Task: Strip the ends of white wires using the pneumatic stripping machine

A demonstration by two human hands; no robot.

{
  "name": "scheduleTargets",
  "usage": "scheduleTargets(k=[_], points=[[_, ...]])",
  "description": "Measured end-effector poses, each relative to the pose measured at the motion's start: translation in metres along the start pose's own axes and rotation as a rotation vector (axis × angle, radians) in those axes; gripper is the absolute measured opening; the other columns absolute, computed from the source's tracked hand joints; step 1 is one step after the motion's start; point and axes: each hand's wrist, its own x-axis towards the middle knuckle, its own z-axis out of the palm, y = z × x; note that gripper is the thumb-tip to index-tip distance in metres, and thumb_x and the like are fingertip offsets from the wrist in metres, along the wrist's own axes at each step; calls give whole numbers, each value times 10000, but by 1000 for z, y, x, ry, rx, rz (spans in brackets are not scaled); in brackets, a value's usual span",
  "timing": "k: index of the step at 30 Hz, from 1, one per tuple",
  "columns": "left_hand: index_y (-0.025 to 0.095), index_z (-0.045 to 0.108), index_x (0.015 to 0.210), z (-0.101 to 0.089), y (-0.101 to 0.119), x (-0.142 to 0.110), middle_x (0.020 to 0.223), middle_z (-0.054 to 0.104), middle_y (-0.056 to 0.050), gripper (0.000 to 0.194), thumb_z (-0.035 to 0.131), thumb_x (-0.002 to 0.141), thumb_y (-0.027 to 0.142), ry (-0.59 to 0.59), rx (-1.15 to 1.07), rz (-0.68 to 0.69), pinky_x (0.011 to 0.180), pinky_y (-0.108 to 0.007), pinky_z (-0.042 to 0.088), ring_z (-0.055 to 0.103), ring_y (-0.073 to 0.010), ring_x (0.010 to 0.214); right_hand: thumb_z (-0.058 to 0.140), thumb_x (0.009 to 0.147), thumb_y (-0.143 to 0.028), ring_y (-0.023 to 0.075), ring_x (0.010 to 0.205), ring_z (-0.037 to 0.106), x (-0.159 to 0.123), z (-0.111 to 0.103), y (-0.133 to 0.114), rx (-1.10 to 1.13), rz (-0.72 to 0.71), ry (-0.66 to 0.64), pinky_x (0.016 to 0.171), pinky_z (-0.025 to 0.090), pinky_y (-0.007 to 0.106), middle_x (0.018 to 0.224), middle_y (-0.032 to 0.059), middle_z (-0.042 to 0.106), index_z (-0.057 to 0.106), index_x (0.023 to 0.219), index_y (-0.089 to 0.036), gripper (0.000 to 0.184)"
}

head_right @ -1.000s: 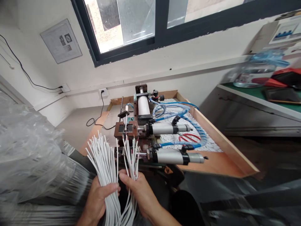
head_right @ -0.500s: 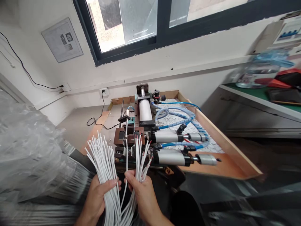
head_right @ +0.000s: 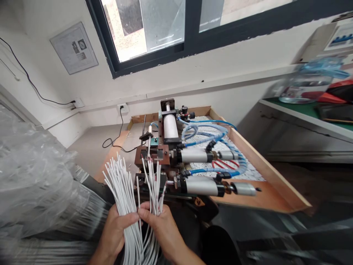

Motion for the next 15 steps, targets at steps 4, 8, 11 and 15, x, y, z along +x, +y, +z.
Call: scheduleTargets(k=[4, 8, 11, 15], points=[[109, 620, 628, 0, 6, 4, 544, 635, -20, 140, 698, 511, 104, 100, -15, -51, 539, -299, 482, 586, -166, 525, 696, 596, -316, 127, 515, 479, 1, 0, 0, -3, -72, 192, 560, 381, 249, 491, -22, 560, 645, 632, -155, 173], [94, 633, 663, 1, 14, 11, 584, 660, -54, 190, 714, 499, 145, 179, -21, -57, 590, -346, 506, 626, -212, 584, 702, 593, -295, 113, 499, 457, 9, 1, -2, 87, -83, 283, 527, 368, 245, 532, -1, 574, 632, 654, -128, 191], [82, 634, 666, 3, 18, 14, 585, 663, -65, 208, 717, 489, 152, 205, -10, -44, 572, -338, 509, 630, -217, 566, 695, 602, -274, 93, 470, 428, 17, 1, -3, 178, -48, 265, 489, 346, 229, 519, -4, 551, 613, 605, -117, 177], [94, 614, 658, 6, 19, 16, 542, 644, -41, 208, 714, 483, 145, 230, 1, -37, 523, -321, 504, 622, -207, 525, 690, 604, -250, 76, 447, 414, 22, 3, -4, 275, 13, 227, 462, 335, 206, 481, -23, 516, 595, 551, -119, 170]])
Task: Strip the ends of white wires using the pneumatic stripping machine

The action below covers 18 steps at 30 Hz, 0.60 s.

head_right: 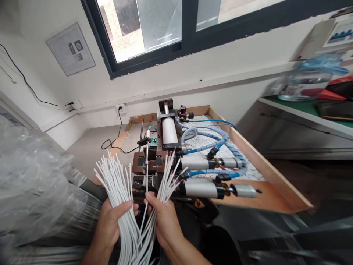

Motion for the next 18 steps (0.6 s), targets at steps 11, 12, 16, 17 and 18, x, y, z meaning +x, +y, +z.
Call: scheduleTargets(k=[11, 12, 16, 17, 18], points=[[94, 638, 670, 3, -5, -2, 566, 651, -35, 152, 675, 522, 95, -176, 14, 33, 512, -272, 449, 562, -149, 503, 693, 606, -296, 109, 520, 469, -10, 5, -1, -170, 11, -178, 572, 372, 234, 502, -20, 541, 628, 616, -141, 168], [98, 638, 669, 3, -5, -2, 576, 655, -34, 156, 676, 518, 89, -188, 12, 37, 528, -278, 451, 566, -154, 515, 694, 603, -301, 115, 528, 471, -10, 3, 0, -198, -37, -135, 577, 371, 236, 503, -25, 542, 625, 618, -149, 168], [103, 626, 634, 2, -4, 0, 565, 648, -32, 147, 692, 503, 95, -141, 25, 10, 558, -300, 468, 584, -170, 531, 669, 621, -350, 124, 518, 463, -12, -1, 2, -234, -165, -18, 560, 366, 246, 506, -29, 533, 604, 590, -155, 207], [103, 622, 623, 1, -3, 0, 550, 643, -30, 143, 697, 501, 104, -115, 32, -4, 552, -303, 471, 586, -173, 524, 667, 621, -353, 123, 509, 457, -12, -2, 2, -228, -170, 3, 548, 362, 246, 501, -29, 527, 598, 579, -152, 216], [102, 620, 619, 1, -3, 1, 538, 638, -30, 145, 700, 499, 114, -87, 33, -16, 545, -307, 475, 591, -178, 519, 669, 619, -350, 121, 502, 453, -11, -2, 3, -215, -167, 23, 537, 358, 245, 500, -29, 523, 594, 573, -150, 219]])
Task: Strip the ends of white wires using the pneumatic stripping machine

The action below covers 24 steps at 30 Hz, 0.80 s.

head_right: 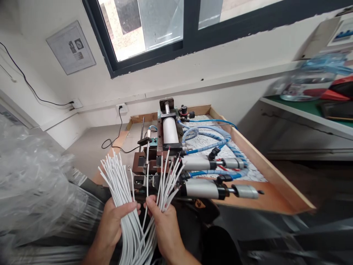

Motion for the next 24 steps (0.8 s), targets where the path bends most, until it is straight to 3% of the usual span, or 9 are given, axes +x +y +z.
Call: scheduleTargets(k=[10, 13, 16, 21, 24], points=[[98, 609, 657, 1, 1, 4, 535, 626, -29, 175, 693, 505, 114, 31, -6, -10, 506, -298, 484, 602, -184, 518, 690, 592, -279, 113, 459, 466, 5, 5, -4, 201, 160, 24, 494, 366, 232, 486, -23, 537, 578, 546, -139, 185], [98, 607, 648, 1, -1, 4, 509, 615, -19, 153, 681, 514, 105, 17, 6, 1, 468, -274, 465, 584, -168, 492, 674, 614, -296, 116, 490, 483, 3, 8, -8, 186, 180, -93, 513, 371, 227, 527, -16, 566, 598, 579, -142, 175], [90, 624, 660, 2, -1, 1, 540, 634, -26, 137, 666, 530, 92, -73, 8, 23, 470, -255, 448, 559, -141, 481, 686, 605, -302, 111, 498, 482, 2, 7, -9, 139, 213, -235, 528, 372, 226, 541, -10, 575, 627, 631, -135, 179], [100, 627, 634, 3, 1, -2, 570, 646, -18, 144, 685, 506, 73, -130, -11, 47, 554, -257, 446, 562, -138, 531, 704, 582, -311, 146, 609, 516, -1, 2, -2, -9, 74, -131, 643, 386, 261, 596, -2, 604, 640, 654, -149, 188], [109, 609, 588, 1, 1, 0, 528, 624, -4, 114, 684, 507, 79, -113, -15, 46, 541, -258, 439, 552, -134, 500, 662, 626, -348, 136, 579, 479, -3, 1, -1, -90, -16, -71, 610, 367, 249, 569, -13, 575, 633, 638, -158, 193]])
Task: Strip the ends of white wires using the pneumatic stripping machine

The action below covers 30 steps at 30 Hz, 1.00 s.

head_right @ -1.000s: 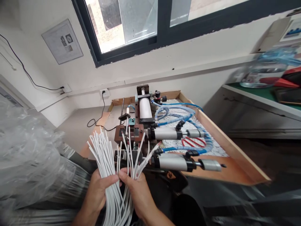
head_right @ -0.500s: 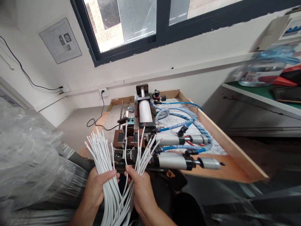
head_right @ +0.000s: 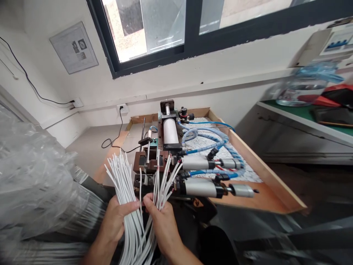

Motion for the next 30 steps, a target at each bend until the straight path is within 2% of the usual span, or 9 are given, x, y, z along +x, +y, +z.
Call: scheduleTargets(k=[5, 8, 10, 14, 17, 24, 30], points=[[107, 615, 604, 2, 3, -1, 500, 611, -11, 90, 668, 532, 105, 1, -31, -44, 511, -281, 440, 550, -150, 473, 654, 632, -346, 130, 534, 444, -1, -1, -4, -80, 35, -40, 578, 352, 252, 487, -28, 518, 655, 649, -146, 201], [110, 612, 606, 3, 3, -3, 499, 613, -6, 105, 673, 522, 95, -13, -58, -37, 507, -272, 441, 550, -144, 469, 700, 579, -307, 138, 535, 460, -1, -5, -1, -117, 79, -99, 575, 357, 266, 502, -14, 558, 675, 666, -138, 192], [107, 608, 589, 2, 3, -2, 507, 618, -9, 119, 692, 505, 96, 30, -34, -34, 514, -273, 455, 563, -149, 484, 700, 581, -307, 152, 563, 490, -2, -8, 2, -115, 48, -81, 595, 367, 277, 544, 5, 601, 682, 656, -141, 183], [100, 628, 649, -4, 2, 1, 566, 650, -40, 150, 705, 531, 150, 92, -17, -56, 566, -322, 494, 619, -208, 588, 691, 595, -317, 174, 637, 538, -1, -8, 5, -16, -14, 49, 650, 395, 283, 629, 28, 657, 689, 684, -150, 189], [87, 639, 671, -5, 5, 2, 591, 663, -59, 152, 698, 550, 159, 94, -20, -44, 568, -319, 500, 631, -219, 603, 704, 574, -314, 141, 558, 512, 2, -4, 3, 73, 9, 115, 591, 398, 258, 541, 4, 618, 674, 612, -145, 176], [83, 635, 674, -1, 8, 2, 586, 658, -52, 177, 710, 525, 143, 131, -30, -33, 566, -319, 507, 628, -202, 560, 734, 524, -229, 85, 441, 448, 14, 2, 1, 276, 151, 115, 471, 350, 215, 473, -15, 571, 651, 559, -118, 143], [99, 607, 690, -2, 5, 0, 539, 627, -23, 190, 701, 530, 138, 122, -22, -2, 501, -286, 487, 597, -165, 493, 734, 529, -246, 91, 429, 473, 14, 5, -1, 352, 249, 40, 466, 372, 213, 463, -16, 557, 645, 554, -114, 161]])
